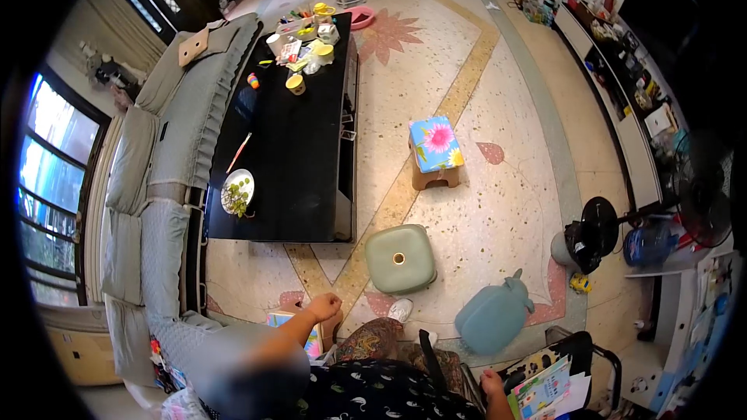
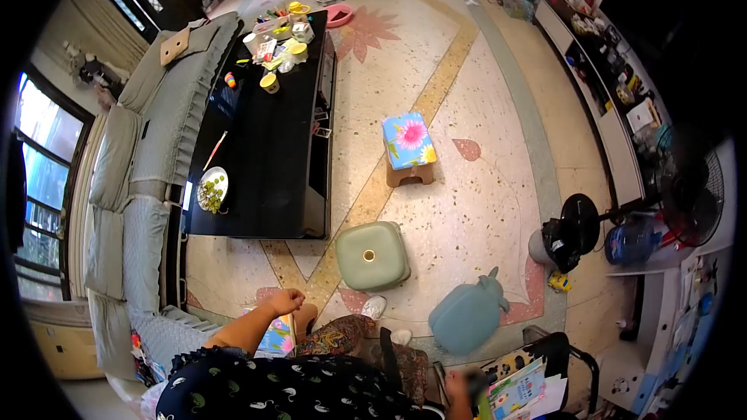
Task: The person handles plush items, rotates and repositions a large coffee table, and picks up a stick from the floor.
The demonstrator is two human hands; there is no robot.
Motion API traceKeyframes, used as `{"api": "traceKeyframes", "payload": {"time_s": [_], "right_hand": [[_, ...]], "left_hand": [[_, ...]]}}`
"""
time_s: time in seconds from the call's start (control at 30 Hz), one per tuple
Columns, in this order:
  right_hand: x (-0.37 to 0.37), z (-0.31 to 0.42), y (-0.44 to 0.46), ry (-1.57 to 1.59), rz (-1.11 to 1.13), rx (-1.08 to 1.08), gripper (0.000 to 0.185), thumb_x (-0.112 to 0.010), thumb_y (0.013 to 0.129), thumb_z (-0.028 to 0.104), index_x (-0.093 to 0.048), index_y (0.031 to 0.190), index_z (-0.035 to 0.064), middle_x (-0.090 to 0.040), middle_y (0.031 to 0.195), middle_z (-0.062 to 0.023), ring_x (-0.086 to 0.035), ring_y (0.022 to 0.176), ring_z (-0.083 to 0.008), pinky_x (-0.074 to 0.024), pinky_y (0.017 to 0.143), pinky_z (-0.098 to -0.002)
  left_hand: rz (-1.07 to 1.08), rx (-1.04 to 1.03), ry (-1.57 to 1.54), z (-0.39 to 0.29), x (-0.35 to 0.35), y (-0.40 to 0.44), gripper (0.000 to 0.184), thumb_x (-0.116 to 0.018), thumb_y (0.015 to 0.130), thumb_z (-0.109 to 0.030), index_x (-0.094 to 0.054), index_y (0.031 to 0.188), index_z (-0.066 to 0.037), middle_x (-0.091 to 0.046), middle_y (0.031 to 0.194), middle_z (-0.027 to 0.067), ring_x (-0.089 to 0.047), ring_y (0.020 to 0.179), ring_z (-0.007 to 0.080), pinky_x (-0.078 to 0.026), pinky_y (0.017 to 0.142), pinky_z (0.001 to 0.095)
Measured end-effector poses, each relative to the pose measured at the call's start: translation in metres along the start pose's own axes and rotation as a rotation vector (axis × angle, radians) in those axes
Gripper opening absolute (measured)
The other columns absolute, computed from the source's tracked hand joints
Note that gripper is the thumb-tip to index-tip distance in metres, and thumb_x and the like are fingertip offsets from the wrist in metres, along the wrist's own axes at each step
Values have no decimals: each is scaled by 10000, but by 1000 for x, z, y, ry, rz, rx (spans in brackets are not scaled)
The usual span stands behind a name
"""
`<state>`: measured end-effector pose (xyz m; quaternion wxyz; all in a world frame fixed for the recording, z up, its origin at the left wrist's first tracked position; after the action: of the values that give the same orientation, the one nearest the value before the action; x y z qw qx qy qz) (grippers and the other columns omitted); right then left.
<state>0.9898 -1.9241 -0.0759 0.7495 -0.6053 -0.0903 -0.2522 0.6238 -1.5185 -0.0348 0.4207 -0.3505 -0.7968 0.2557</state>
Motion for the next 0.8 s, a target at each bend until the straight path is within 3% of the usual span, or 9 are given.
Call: {"api": "traceKeyframes", "payload": {"time_s": [0.07, 0.17, 0.27, 0.33, 0.37, 0.43, 0.6, 0.67, 0.8], "right_hand": [[21, -9, -14, -55, -40, -16, 299, -539, 629, 117, -508, 907, 11, -529, 832, -83, -491, 755, -161, -396, 647, -264], [56, -24, -26, -120, -102, -38, 301, -532, 617, 100, -505, 900, 2, -532, 816, -83, -498, 737, -165, -402, 620, -265], [71, -172, 93, -329, -278, 351, 294, -547, 598, 133, -513, 856, -4, -530, 797, -96, -500, 744, -177, -392, 637, -265], [94, -124, 26, -249, -150, 88, 284, -538, 603, 132, -514, 852, -3, -530, 796, -98, -500, 745, -181, -392, 639, -268], [99, -117, 13, -242, -131, 58, 280, -534, 605, 132, -514, 850, -2, -530, 796, -98, -500, 746, -184, -393, 639, -270], [107, -121, 5, -241, -111, 44, 271, -526, 610, 131, -515, 845, -2, -530, 794, -100, -500, 747, -188, -393, 640, -273], [116, -138, 2, -254, -69, 51, 249, -505, 621, 130, -518, 834, 0, -530, 792, -105, -500, 749, -198, -394, 643, -280], [115, -144, 1, -260, -53, 52, 242, -496, 626, 129, -519, 830, 1, -530, 791, -107, -500, 750, -202, -394, 644, -283], [114, -150, 10, -269, -34, 69, 227, -479, 635, 128, -521, 821, 3, -530, 788, -111, -500, 752, -211, -395, 646, -289]], "left_hand": [[-59, -21, -2, 1, 3, 1, 271, -468, 684, -253, -544, 798, -20, -561, 695, 119, -548, 643, 205, -421, 581, 291], [27, -37, -177, -27, -4, -10, 259, -475, 694, -237, -534, 808, -12, -554, 651, 96, -543, 590, 152, -419, 551, 267], [8, -16, -233, -38, -9, -26, 257, -474, 704, -233, -525, 821, -10, -549, 649, 85, -532, 578, 147, -417, 545, 266], [-3, 2, -265, -50, -11, -50, 252, -472, 709, -224, -521, 829, -8, -548, 661, 86, -525, 572, 147, -417, 548, 270], [-6, 37, -278, -53, -12, -59, 248, -475, 708, -220, -522, 828, -8, -548, 671, 87, -524, 580, 147, -417, 555, 270], [30, 88, -262, -45, -17, -64, 224, -471, 741, -187, -491, 900, -30, -530, 722, 51, -511, 614, 108, -411, 524, 220], [-19, 99, -138, -38, -21, -85, 222, -459, 738, -174, -491, 903, -30, -531, 715, 52, -513, 623, 107, -412, 531, 228], [-64, 147, -268, -45, -20, -96, 233, -471, 697, -163, -514, 856, 2, -551, 718, 97, -534, 612, 138, -425, 577, 248], [-86, 155, -239, -67, -23, -102, 223, -468, 698, -151, -515, 855, -1, -550, 711, 90, -533, 602, 134, -425, 572, 248]]}}
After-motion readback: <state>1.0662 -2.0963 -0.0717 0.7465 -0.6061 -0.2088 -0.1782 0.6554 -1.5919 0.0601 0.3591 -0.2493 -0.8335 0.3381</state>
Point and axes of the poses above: each hand's wrist, its own y-axis towards the middle knuckle, its own x-axis out of the back of the hand, z = x × y, the point moved 5 cm from there along y, towards the middle knuckle
